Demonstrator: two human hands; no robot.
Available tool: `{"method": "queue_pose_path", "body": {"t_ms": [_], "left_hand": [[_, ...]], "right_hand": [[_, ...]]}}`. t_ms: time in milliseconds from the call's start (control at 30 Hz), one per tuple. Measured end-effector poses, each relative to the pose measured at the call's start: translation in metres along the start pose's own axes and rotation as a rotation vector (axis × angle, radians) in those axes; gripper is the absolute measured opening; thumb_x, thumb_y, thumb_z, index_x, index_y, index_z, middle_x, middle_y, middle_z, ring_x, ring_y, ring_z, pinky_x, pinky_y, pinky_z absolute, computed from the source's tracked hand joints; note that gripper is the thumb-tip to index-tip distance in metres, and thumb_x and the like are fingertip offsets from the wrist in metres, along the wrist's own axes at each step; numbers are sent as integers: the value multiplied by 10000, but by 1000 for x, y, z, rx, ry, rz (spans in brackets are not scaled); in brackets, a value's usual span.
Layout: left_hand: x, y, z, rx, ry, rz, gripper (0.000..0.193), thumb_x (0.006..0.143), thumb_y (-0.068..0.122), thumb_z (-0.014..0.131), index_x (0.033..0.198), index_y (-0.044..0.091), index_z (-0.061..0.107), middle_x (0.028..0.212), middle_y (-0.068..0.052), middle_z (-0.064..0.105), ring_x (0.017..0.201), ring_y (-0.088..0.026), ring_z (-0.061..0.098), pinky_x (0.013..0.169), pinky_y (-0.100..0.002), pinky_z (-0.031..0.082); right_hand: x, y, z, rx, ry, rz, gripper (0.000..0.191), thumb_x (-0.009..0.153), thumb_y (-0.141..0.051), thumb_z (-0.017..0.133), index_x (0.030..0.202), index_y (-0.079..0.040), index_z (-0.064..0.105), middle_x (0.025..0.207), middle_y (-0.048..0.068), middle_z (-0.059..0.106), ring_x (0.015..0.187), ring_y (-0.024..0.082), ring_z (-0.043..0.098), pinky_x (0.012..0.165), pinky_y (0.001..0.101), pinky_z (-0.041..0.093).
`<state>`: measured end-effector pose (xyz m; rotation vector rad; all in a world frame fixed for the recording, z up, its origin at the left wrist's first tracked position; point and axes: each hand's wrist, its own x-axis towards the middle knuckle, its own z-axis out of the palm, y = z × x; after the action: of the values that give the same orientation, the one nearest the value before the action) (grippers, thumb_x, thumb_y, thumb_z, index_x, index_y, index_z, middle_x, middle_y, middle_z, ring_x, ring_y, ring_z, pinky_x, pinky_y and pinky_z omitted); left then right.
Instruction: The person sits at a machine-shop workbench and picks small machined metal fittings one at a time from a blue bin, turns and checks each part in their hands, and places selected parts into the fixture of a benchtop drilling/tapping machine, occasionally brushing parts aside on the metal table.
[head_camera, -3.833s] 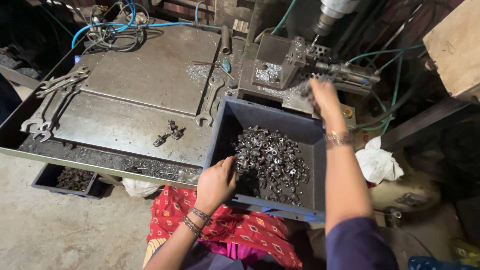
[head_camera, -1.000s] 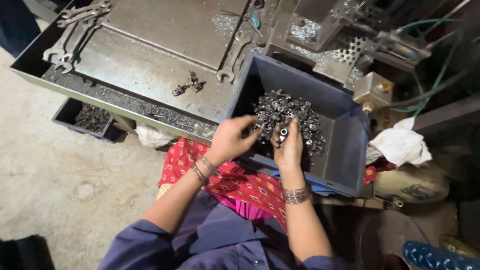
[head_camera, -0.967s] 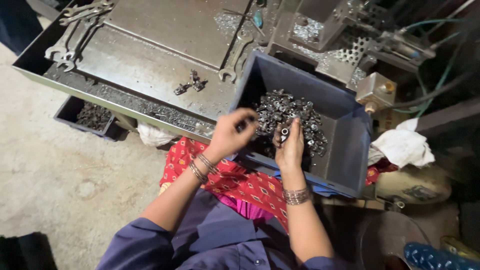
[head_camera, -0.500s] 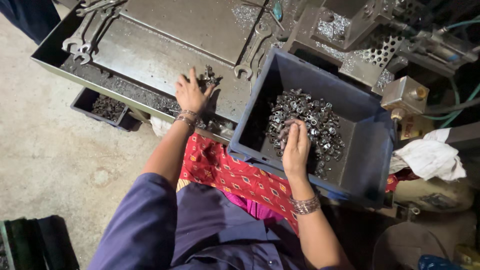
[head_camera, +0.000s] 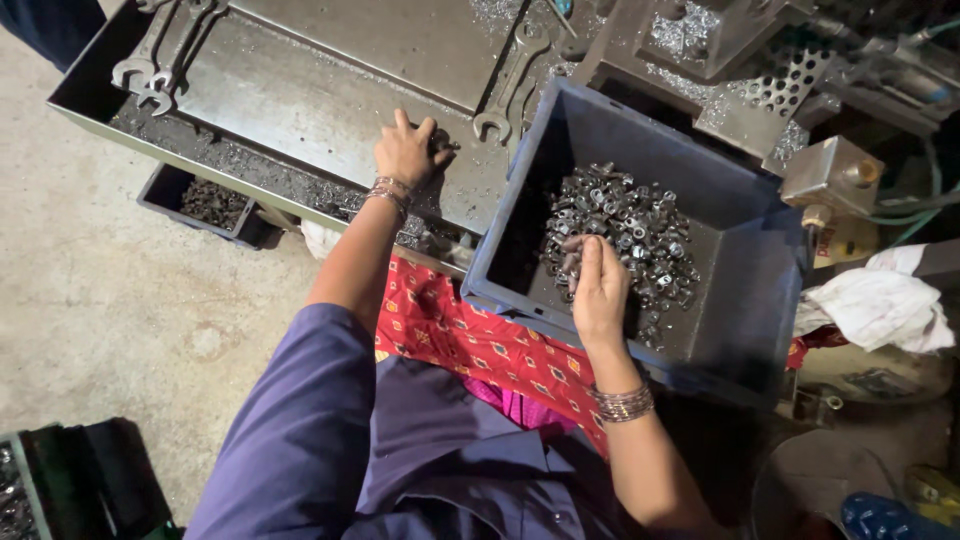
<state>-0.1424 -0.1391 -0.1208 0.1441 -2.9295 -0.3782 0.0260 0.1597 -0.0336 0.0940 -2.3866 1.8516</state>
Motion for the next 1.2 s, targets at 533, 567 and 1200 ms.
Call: {"method": "queue_pose_path", "body": {"t_ms": [533,567,1200], "left_hand": [[-25,-14,-13,-2078,-199,-151,442,1063,585,646,1057,144,627,797,22,695,610,-98,642,435,-238,486],[-35,-10,-22,-2123,-235,-247,396,1056,532,656,1121,143,617,916,-13,709,696,-131,654,492,-252,489],[-158,121,-103,-1169,392,193,73,1027,132,720,1069,72,724,915,-11,690,815,-159,599,715,-284,490]], "right_hand": [[2,-3,-3,-53,13,26,364,1111,-287,451,984,-58,704,711,-45,600,540,24,481,487,212,379],[2,-2,-4,-44,12,23,357,1111,-282,456,985,-58,704,717,-49,600,543,24,479,487,213,382],[-7,9,-15,-98,141,22,207,1057,-206,588,1176,-49,648,814,49,636,682,123,563,626,289,480]]}}
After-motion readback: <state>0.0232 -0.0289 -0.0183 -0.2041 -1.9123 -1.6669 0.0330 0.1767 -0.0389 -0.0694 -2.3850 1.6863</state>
